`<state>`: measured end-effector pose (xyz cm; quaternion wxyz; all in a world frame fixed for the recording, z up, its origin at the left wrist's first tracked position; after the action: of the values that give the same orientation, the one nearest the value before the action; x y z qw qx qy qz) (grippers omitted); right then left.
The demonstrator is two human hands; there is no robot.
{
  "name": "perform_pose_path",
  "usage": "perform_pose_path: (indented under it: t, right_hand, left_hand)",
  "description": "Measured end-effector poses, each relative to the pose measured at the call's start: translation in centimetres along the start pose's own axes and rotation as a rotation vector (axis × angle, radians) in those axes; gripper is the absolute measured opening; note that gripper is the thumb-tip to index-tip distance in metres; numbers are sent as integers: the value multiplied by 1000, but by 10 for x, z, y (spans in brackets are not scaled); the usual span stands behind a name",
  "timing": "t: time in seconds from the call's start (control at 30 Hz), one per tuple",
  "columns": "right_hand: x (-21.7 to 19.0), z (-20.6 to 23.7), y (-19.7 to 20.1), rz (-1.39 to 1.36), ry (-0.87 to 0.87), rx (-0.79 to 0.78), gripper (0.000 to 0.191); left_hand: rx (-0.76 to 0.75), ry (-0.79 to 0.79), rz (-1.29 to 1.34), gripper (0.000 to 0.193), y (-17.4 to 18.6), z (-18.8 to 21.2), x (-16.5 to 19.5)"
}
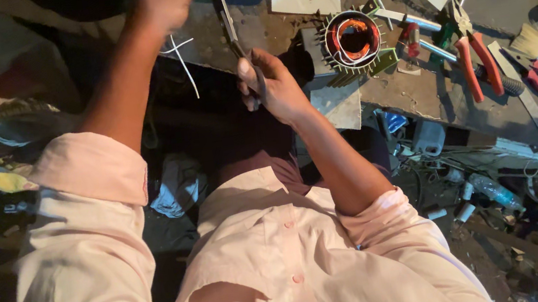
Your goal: The person works on a copper-wound motor stator at a cluttered workbench. They file a wire end with a metal file, route a white insulated wire through the stator slots, press the windings into place by hand, and use a screwdriver on the stator before handling the wire again.
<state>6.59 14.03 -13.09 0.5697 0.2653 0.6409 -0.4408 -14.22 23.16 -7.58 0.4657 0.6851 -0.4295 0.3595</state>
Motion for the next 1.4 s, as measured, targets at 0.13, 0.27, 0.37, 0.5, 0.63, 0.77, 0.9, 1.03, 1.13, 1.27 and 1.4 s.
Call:
perform_pose_path:
  t: [0.13,0.27,0.37,0.5,0.63,0.77,0.9,1.03,1.13,1.27,1.4]
  right_hand:
    - [-2,-16,4,570,12,92,45]
    - [-14,-33,-5,1279,114,137,50]
    - [-37,-35,-22,1502,335,141,46]
    - [-70,3,-40,1269,496,-30,30]
    - [-89,68,-66,1094,673,-182,44]
    - [-97,103,-60,1082,607,-204,33]
    - [-101,138,-43,1058,539,-194,26]
    - [-99,160,-27,1086,518,-159,26]
    - [-95,178,-13,1180,425,-117,29]
    - [-97,214,16,993,365,16,18]
    - [-97,255,61,401,376,397,22]
  left_hand:
    - [121,306,457,15,30,20,-8]
    - [69,515,710,12,60,64,7]
    - [86,566,779,14,69,92,23]
    - [81,542,834,12,75,121,48]
    - [52,533,894,9,57,144,66]
    - [-20,582,994,7,28,154,79]
    - [-115,593,1039,7,-6,158,94]
    - [-179,619,1081,7,-36,160,101]
    - [-259,590,1161,7,-54,159,105]
    - [-198,371,878,15,-71,147,103]
    - [-119,71,267,21,-93,144,107]
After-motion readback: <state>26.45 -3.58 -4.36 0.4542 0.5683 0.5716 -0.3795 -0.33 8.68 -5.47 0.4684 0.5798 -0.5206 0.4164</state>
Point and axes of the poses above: each hand's wrist, its own z-axis away from the middle knuckle, its own y-axis out of the back of the hand, x = y × z, the point moved 5 cm from there along -z, towards the middle knuckle, and after that the axes turned 8 degrees about y, right-handed, at the moved point
